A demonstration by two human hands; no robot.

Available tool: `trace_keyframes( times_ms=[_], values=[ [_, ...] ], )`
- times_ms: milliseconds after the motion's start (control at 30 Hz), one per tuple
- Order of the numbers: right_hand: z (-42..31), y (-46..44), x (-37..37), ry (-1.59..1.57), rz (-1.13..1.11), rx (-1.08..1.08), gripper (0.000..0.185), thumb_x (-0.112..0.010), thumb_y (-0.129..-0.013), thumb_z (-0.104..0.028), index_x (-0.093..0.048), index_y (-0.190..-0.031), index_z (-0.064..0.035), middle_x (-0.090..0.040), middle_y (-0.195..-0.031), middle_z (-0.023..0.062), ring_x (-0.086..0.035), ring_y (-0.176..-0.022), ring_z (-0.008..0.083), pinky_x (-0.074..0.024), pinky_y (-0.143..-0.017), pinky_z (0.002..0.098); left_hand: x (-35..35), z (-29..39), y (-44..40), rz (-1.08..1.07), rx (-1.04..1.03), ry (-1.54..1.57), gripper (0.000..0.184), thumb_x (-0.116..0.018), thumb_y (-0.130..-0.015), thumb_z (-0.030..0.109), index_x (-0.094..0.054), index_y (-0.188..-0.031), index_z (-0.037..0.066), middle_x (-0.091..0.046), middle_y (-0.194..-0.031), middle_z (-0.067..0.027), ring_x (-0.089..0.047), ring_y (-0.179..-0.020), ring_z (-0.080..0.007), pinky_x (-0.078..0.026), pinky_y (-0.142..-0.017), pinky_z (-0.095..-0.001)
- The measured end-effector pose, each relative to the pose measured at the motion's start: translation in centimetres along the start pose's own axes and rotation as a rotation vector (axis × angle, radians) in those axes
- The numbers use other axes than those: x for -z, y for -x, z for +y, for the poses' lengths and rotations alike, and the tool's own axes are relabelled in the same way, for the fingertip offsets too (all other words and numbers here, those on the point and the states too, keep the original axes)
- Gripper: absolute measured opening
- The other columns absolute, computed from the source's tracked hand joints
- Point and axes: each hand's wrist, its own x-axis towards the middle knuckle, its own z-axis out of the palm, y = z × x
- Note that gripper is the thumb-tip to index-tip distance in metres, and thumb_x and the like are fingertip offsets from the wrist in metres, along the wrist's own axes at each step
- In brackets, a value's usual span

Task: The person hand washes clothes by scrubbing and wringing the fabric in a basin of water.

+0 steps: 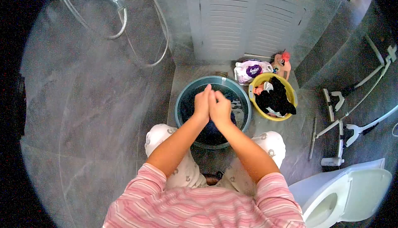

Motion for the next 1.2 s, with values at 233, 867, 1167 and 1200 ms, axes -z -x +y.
trace_keyframes(
  times_ms=[233,867,1167,1200],
  values=[
    [1.5,-3.6,0.9,-0.148,0.121,-0.058,0.041,-0.048,-0.092,-0.024,-0.044,-0.060,0.0000,-0.037,-0.052,0.0010,-0.032,-0.053,0.0087,-0.0307,-0.048,0.0293,-0.5,-0.5,0.4,-0.108,-0.280,-0.516,0.039,-0.050,-0.090,0.032,-0.057,-0.071,-0.001,-0.057,-0.066,-0.0058,-0.048,-0.063,-0.0082,-0.039,-0.057,-0.0264],
    [-2.2,0.0,0.3,0.154,-0.101,0.237,0.028,-0.053,-0.086,-0.023,-0.049,-0.070,-0.0013,-0.049,-0.062,0.0179,-0.050,-0.054,0.0286,-0.0405,-0.053,0.0360,1.9,1.4,-2.2,0.140,-0.153,0.150,0.018,-0.038,-0.070,0.005,-0.056,-0.071,0.004,-0.051,-0.072,-0.0038,-0.048,-0.069,-0.0148,-0.039,-0.061,-0.0274],
    [2.7,-4.5,2.7,-0.040,0.119,-0.105,0.048,-0.042,-0.093,-0.035,-0.050,-0.065,0.0028,-0.041,-0.052,0.0162,-0.032,-0.048,0.0206,-0.0331,-0.048,0.0386,-2.4,-2.0,1.9,0.058,-0.607,-0.665,0.027,-0.050,-0.073,0.010,-0.057,-0.093,-0.008,-0.060,-0.070,-0.0100,-0.053,-0.065,-0.0165,-0.043,-0.061,-0.0316],
    [2.5,-4.1,2.3,-0.049,0.136,-0.101,0.049,-0.043,-0.093,-0.036,-0.048,-0.064,0.0029,-0.038,-0.051,0.0135,-0.032,-0.049,0.0183,-0.0336,-0.049,0.0372,-2.1,-0.9,2.0,-0.028,-0.450,-0.614,0.029,-0.052,-0.076,0.014,-0.056,-0.092,-0.009,-0.061,-0.072,-0.0145,-0.055,-0.068,-0.0189,-0.044,-0.065,-0.0338]
  ],
)
